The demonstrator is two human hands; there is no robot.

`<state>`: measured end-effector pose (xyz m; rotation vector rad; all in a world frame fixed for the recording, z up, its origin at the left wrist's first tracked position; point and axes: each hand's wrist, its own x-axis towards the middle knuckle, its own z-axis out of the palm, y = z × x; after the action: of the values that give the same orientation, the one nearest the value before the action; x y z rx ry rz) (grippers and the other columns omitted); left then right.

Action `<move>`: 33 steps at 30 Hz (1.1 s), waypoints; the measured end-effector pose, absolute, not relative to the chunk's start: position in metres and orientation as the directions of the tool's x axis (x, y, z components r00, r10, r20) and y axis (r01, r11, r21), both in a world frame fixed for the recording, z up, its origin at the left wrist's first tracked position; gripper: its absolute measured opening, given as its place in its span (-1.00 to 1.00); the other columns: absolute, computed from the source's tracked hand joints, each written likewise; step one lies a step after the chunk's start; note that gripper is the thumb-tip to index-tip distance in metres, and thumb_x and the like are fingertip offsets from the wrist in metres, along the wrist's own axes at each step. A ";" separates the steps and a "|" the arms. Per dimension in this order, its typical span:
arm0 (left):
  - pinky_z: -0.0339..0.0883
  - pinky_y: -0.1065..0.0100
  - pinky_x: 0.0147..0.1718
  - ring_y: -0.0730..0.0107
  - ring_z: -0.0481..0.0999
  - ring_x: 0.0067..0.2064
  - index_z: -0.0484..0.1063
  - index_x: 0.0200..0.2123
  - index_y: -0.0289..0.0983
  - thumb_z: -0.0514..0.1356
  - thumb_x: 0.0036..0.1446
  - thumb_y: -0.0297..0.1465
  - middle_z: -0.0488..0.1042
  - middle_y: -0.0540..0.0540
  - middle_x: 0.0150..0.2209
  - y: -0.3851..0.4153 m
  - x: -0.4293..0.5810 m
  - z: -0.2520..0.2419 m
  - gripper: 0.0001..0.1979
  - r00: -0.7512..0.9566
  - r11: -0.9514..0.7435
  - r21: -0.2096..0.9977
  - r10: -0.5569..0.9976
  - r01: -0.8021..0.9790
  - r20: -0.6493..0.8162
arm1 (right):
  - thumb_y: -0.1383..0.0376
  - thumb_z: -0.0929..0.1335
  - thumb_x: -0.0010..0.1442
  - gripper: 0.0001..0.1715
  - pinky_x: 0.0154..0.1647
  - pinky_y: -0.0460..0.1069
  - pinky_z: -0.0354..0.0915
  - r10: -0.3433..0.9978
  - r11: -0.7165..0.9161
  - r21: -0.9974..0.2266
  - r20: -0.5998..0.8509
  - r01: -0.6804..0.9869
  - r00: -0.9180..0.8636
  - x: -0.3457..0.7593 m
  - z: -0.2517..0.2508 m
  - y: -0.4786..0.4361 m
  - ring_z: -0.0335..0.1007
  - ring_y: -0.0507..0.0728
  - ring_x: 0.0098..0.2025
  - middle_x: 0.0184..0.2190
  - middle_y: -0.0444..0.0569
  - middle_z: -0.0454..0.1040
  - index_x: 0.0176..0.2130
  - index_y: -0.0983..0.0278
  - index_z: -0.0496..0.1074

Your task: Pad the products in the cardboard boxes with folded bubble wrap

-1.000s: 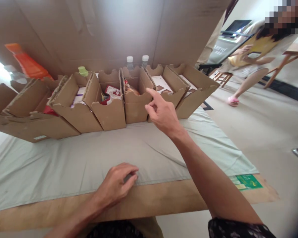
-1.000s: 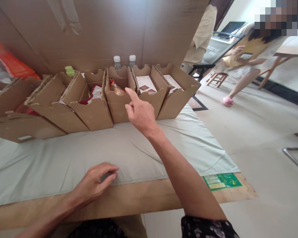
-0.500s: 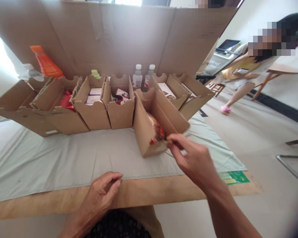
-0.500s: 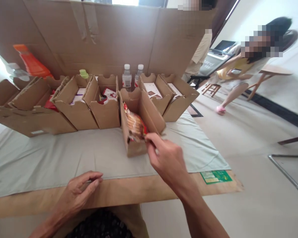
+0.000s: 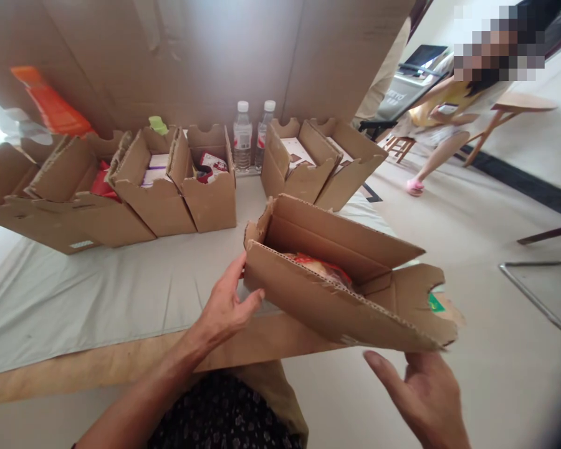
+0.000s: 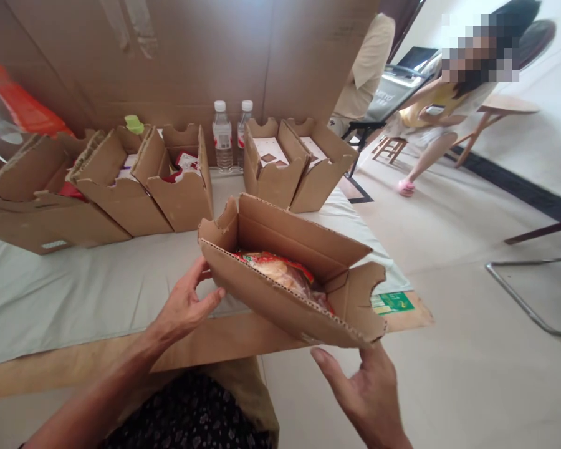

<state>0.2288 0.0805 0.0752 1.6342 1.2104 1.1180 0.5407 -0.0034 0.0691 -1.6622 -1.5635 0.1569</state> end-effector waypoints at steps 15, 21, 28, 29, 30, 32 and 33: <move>0.42 0.06 0.17 0.09 0.49 0.20 0.23 0.32 -0.15 0.26 0.21 -0.31 0.45 -0.20 0.19 0.059 0.147 0.056 -0.38 -0.381 -0.078 0.944 0.902 0.320 0.203 | 0.03 0.41 0.26 -0.48 -0.10 0.15 0.51 0.876 0.482 -0.739 0.407 0.471 -0.258 0.428 0.084 0.152 0.57 0.25 -0.13 -0.08 0.10 0.60 0.10 0.25 0.44; 0.36 0.00 0.23 0.13 0.47 0.21 0.15 0.38 -0.15 0.20 0.25 -0.29 0.40 -0.22 0.25 0.075 0.146 0.045 -0.35 -0.322 -0.066 0.950 0.932 0.306 0.169 | 0.02 0.43 0.24 -0.61 -0.13 0.11 0.52 0.918 0.396 -0.801 0.340 0.449 -0.203 0.426 0.053 0.156 0.55 0.19 -0.22 -0.20 0.02 0.62 -0.06 0.21 0.47; 0.40 0.00 0.19 0.09 0.45 0.21 0.06 0.43 -0.14 0.17 0.20 -0.41 0.37 -0.22 0.29 0.094 0.168 0.050 -0.25 -0.194 -0.080 0.934 0.969 0.348 0.155 | 0.02 0.42 0.23 -0.60 -0.26 0.07 0.51 0.929 0.307 -0.839 0.367 0.448 0.051 0.437 0.032 0.155 0.54 0.17 -0.26 -0.16 0.04 0.59 -0.06 0.22 0.45; 0.40 -0.01 0.19 0.09 0.45 0.20 0.06 0.43 -0.15 0.17 0.19 -0.42 0.38 -0.22 0.29 0.098 0.171 0.050 -0.25 -0.185 -0.084 0.931 0.970 0.355 0.158 | 0.01 0.41 0.23 -0.59 -0.29 0.06 0.50 0.930 0.296 -0.841 0.362 0.454 0.063 0.437 0.031 0.156 0.54 0.17 -0.26 -0.14 0.05 0.59 -0.06 0.22 0.44; 0.40 -0.02 0.19 0.09 0.46 0.19 0.07 0.42 -0.17 0.17 0.18 -0.42 0.38 -0.23 0.28 0.102 0.172 0.051 -0.25 -0.176 -0.091 0.929 0.971 0.359 0.164 | 0.00 0.41 0.23 -0.58 -0.32 0.05 0.49 0.934 0.284 -0.843 0.351 0.456 0.068 0.438 0.030 0.156 0.54 0.17 -0.25 -0.13 0.06 0.59 -0.06 0.22 0.44; 0.39 -0.04 0.21 0.09 0.46 0.18 0.08 0.42 -0.19 0.17 0.18 -0.42 0.39 -0.24 0.27 0.108 0.172 0.051 -0.26 -0.153 -0.115 0.926 0.972 0.361 0.180 | -0.03 0.40 0.23 -0.55 -0.34 0.04 0.49 0.946 0.255 -0.856 0.317 0.449 0.067 0.438 0.029 0.158 0.56 0.18 -0.24 -0.11 0.08 0.58 -0.04 0.22 0.43; 0.37 -0.05 0.22 0.09 0.45 0.20 0.08 0.42 -0.20 0.16 0.18 -0.42 0.38 -0.25 0.29 0.110 0.172 0.051 -0.26 -0.139 -0.127 0.923 0.972 0.362 0.188 | -0.04 0.41 0.23 -0.53 -0.34 0.05 0.49 0.954 0.238 -0.865 0.293 0.442 0.059 0.438 0.028 0.158 0.57 0.19 -0.23 -0.11 0.08 0.58 -0.03 0.23 0.42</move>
<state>0.1715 0.1096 0.0513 1.5142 1.5276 1.2711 0.4380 0.1579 0.0283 -1.3569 -1.5418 0.6653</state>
